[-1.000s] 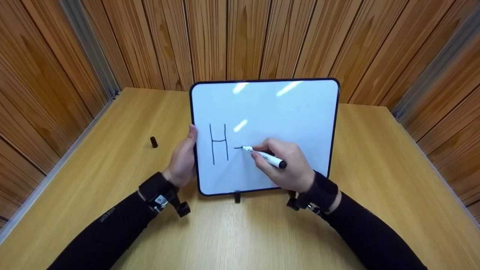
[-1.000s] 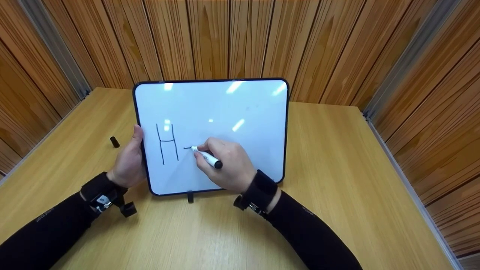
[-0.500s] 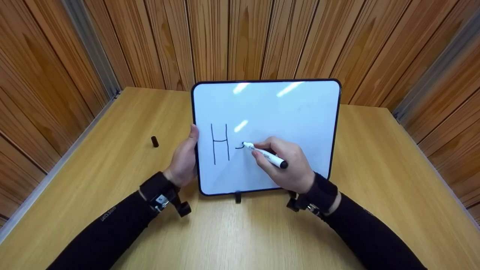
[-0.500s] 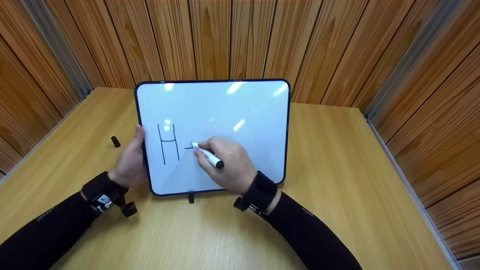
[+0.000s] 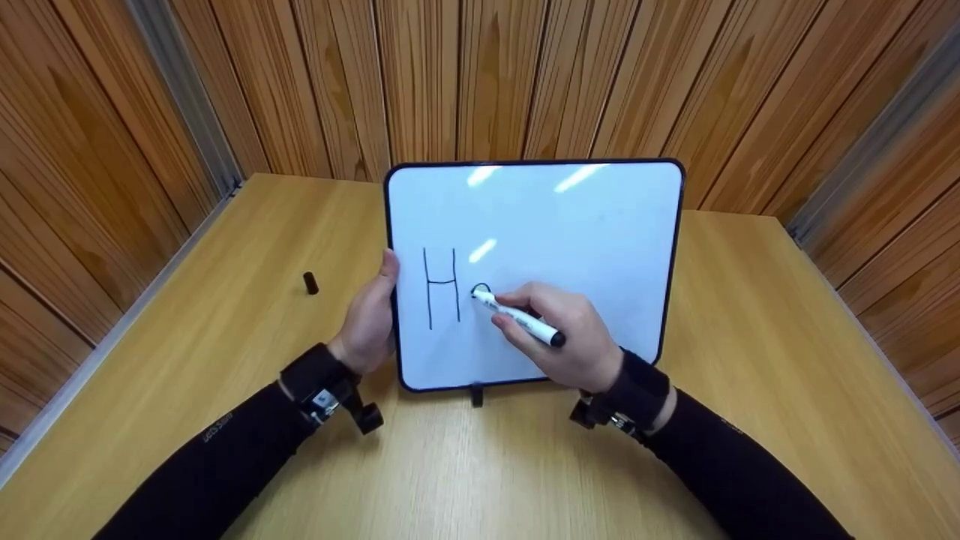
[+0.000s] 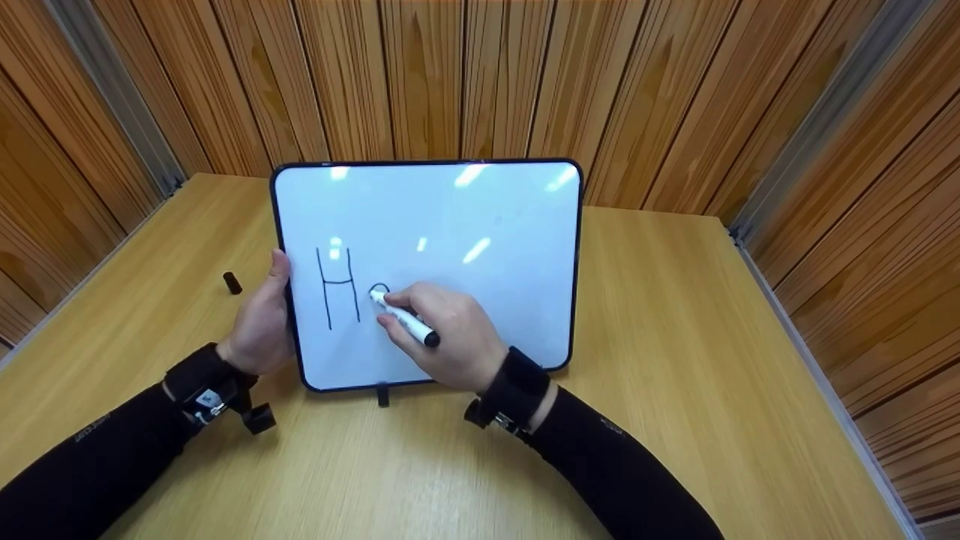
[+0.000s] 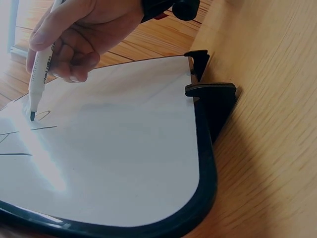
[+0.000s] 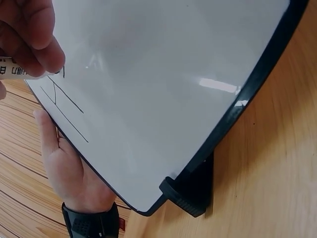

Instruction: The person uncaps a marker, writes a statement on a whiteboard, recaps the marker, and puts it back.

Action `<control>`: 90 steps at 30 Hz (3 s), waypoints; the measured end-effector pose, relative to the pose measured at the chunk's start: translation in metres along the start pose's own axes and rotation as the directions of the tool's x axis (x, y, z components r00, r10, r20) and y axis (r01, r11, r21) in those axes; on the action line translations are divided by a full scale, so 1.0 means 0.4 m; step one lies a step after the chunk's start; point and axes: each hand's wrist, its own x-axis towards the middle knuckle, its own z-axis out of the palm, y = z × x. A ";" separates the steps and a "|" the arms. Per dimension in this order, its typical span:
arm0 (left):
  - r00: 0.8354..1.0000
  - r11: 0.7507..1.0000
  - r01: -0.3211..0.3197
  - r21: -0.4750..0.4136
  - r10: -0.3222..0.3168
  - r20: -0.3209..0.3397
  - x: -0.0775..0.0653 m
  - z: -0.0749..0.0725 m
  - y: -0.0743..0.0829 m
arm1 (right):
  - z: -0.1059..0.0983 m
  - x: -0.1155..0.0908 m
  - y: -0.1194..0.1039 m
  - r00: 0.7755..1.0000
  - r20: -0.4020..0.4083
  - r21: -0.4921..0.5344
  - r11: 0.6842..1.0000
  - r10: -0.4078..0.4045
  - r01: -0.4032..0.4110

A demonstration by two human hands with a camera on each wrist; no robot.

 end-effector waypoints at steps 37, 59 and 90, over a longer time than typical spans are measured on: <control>1.000 1.000 0.021 0.016 -0.020 -0.024 -0.004 -0.001 0.004 | -0.050 0.003 0.009 0.996 -0.005 -0.009 0.996 0.090 -0.090; 0.999 0.999 0.038 0.031 -0.037 -0.014 -0.004 -0.003 0.007 | -0.070 0.013 0.028 0.989 -0.098 0.021 0.993 0.114 -0.113; 1.000 0.999 0.011 0.037 -0.010 -0.016 -0.006 -0.001 0.006 | -0.066 0.009 0.025 0.991 -0.049 0.014 0.992 0.122 -0.122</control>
